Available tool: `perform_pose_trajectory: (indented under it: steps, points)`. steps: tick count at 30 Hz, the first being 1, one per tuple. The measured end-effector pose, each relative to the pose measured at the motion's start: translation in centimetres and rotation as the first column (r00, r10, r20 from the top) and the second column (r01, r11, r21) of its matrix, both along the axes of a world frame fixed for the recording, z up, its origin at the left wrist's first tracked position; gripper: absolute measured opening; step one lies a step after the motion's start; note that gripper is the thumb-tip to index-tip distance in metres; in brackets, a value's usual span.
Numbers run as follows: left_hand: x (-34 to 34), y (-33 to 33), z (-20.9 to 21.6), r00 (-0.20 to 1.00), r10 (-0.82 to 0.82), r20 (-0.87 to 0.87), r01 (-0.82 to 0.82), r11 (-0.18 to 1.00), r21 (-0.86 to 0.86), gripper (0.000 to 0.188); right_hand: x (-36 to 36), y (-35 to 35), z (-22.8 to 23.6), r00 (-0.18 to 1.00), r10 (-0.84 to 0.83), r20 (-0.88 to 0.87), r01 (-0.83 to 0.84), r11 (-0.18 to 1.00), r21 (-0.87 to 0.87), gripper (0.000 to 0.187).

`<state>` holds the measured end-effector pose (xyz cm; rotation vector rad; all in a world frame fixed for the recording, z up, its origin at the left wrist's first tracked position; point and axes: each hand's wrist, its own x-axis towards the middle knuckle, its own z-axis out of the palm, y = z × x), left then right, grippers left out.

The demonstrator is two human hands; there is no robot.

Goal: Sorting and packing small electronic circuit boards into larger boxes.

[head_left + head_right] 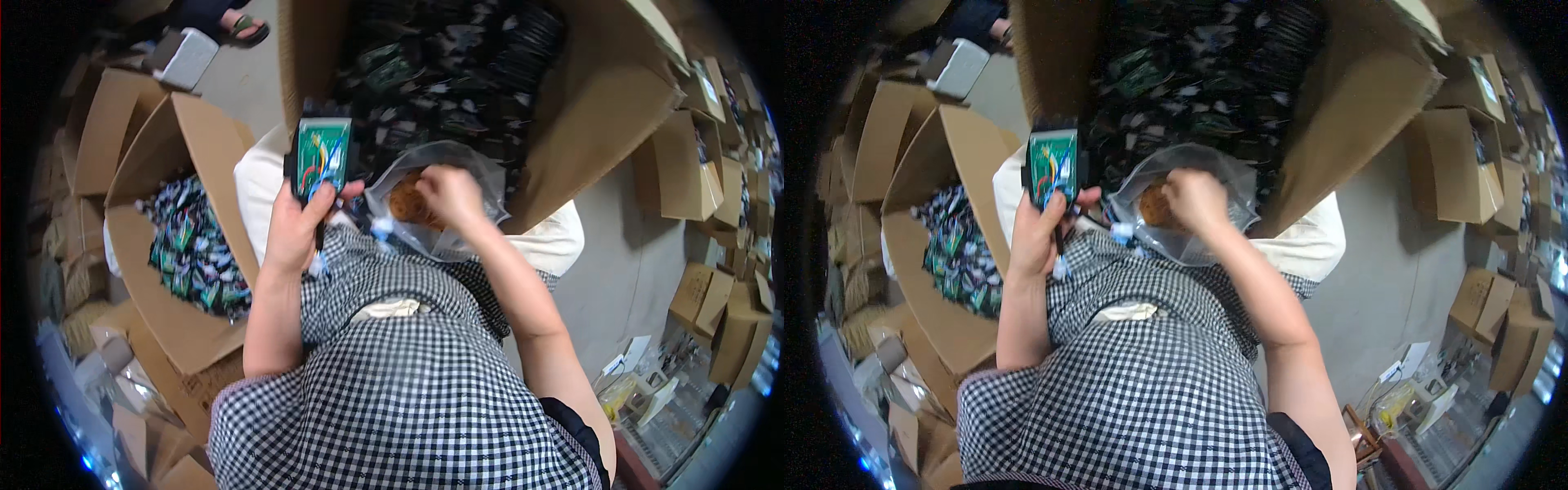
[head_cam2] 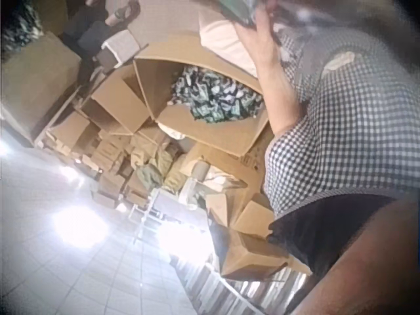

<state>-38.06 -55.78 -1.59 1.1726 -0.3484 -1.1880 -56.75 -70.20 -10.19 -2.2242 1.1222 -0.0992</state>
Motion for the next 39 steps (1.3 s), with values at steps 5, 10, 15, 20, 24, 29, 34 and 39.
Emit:
perform_pose_trajectory:
  steps: [5, 10, 15, 20, 24, 29, 34, 39]
  points:
    - [-0.4, 1.8, -1.5, 0.99, -0.054, 0.133, 0.028, 0.982, 0.188, 0.043, 2.5, 1.0, -6.4, 0.959, -0.075, -0.273, 0.062, 0.996, -0.057, 0.024]
    - [-1.2, 3.6, -2.5, 0.996, -0.064, 0.06, 0.062, 0.998, 0.028, 0.038, 0.8, 2.5, -4.5, 0.945, -0.239, 0.225, 0.243, 0.97, 0.008, 0.014]
    - [-2.0, 2.7, -1.8, 0.99, -0.105, -0.096, 0.1, 0.994, -0.051, 0.041, -1.5, 2.7, 4.1, 0.737, -0.213, 0.641, 0.144, 0.977, 0.159, 0.013]
    - [-3.6, 1.4, 0.7, 0.96, -0.099, -0.263, 0.074, 0.992, -0.103, 0.046, -1.2, 2.8, 8.0, 0.54, -0.414, 0.733, -0.348, 0.683, 0.642, 0.014]
    - [-3.4, 1.5, 0.4, 0.939, -0.19, -0.287, 0.161, 0.979, -0.123, 0.045, -0.8, 3.2, 9.2, 0.517, -0.366, 0.774, -0.361, 0.726, 0.585, 0.014]
    - [-3.4, 1.6, 0.3, 0.833, -0.369, -0.413, 0.278, 0.923, -0.265, 0.046, -1.7, 3.4, 8.1, 0.47, -0.512, 0.719, -0.37, 0.626, 0.687, 0.019]
    - [-2.3, 1.3, -0.8, 0.77, -0.343, -0.538, 0.21, 0.932, -0.294, 0.051, -3.0, 3.8, 8.7, 0.279, -0.732, 0.622, -0.772, 0.215, 0.599, 0.016]
    - [-0.2, 1.0, 2.0, 0.7, -0.298, -0.649, 0.092, 0.939, -0.332, 0.045, -5.1, 1.5, 5.9, 0.723, 0.181, 0.667, -0.691, 0.179, 0.701, 0.031]
